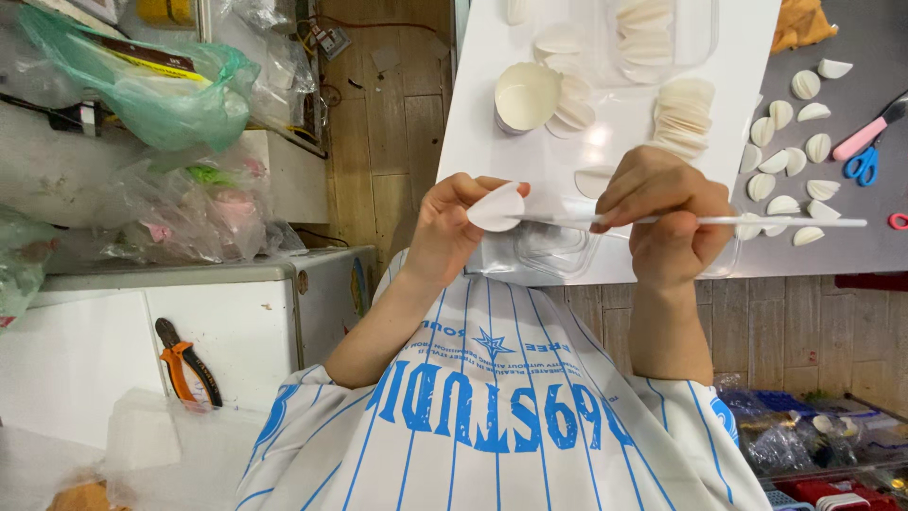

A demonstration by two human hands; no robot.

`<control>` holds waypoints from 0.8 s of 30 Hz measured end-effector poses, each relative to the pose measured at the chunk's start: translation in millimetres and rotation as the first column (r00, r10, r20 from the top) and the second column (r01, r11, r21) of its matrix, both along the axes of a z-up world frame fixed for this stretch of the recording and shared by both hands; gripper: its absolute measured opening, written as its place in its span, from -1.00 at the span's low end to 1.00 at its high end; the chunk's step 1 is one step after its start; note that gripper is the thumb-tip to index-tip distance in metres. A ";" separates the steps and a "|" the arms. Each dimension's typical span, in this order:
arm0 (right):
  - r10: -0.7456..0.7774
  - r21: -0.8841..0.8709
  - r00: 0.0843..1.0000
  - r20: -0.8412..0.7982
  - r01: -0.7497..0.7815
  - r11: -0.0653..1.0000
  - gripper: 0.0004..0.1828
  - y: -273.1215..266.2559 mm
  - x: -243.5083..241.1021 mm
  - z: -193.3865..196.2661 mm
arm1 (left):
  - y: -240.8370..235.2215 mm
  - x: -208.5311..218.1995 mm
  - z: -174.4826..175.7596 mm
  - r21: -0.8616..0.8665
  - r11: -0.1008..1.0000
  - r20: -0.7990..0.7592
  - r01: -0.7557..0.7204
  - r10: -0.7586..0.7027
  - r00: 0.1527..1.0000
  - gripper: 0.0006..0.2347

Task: The person repeatedly picks up small white circular pieces, applies a liquid to their edges using a brush, and folds them in half to form semi-circular shapes. The shaped pieces are placed into a clear plastic container on the table.

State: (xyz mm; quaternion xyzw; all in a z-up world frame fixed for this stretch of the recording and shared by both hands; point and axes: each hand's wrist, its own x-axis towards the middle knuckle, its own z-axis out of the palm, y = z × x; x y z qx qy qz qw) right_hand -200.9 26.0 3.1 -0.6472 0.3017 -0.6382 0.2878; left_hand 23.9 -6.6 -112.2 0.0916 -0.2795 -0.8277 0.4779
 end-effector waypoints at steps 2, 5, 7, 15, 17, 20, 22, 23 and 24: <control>0.000 0.025 1.000 0.002 0.000 1.000 -0.38 7.0 3.6 2.1 | 4.0 -4.2 4.9 0.009 0.998 -0.003 0.063 -0.063 0.998 -0.67; 0.018 0.048 1.000 0.023 -0.019 0.999 -0.38 11.5 7.2 3.6 | 9.3 -8.9 12.0 0.003 0.993 -0.016 0.119 -0.119 0.993 -0.65; 0.015 0.048 1.000 0.026 -0.016 0.999 -0.39 12.0 9.2 3.1 | 10.5 -10.9 15.8 -0.019 0.989 -0.025 0.144 -0.145 0.989 -0.65; -0.129 0.022 0.986 -0.108 0.132 0.991 -0.38 15.1 4.9 11.2 | 13.8 -2.8 13.6 0.014 0.990 -0.049 0.137 -0.136 0.990 -0.65; -0.201 -0.041 0.938 -0.283 0.198 0.979 -0.39 16.4 0.9 17.0 | 11.9 -0.6 10.0 0.028 0.995 -0.017 0.100 -0.100 0.995 -0.66; -0.216 -0.111 0.829 -0.516 0.186 0.976 -0.42 16.2 -5.7 22.9 | 7.9 0.3 8.2 0.054 0.998 0.047 0.033 -0.036 0.998 -0.69; -0.226 -0.119 0.815 -0.534 0.192 0.974 -0.43 11.9 -10.2 23.8 | 5.2 4.4 13.2 0.044 0.999 0.084 -0.007 0.003 0.996 -0.70; -0.245 -0.111 0.842 -0.480 0.219 0.969 -0.42 7.9 -12.7 23.4 | 4.1 6.9 17.7 -0.018 0.999 0.156 -0.047 0.049 0.987 -0.71; -0.264 -0.101 0.866 -0.424 0.245 0.964 -0.42 2.8 -14.9 22.2 | 3.3 9.9 23.5 -0.082 0.993 0.224 -0.083 0.100 0.970 -0.72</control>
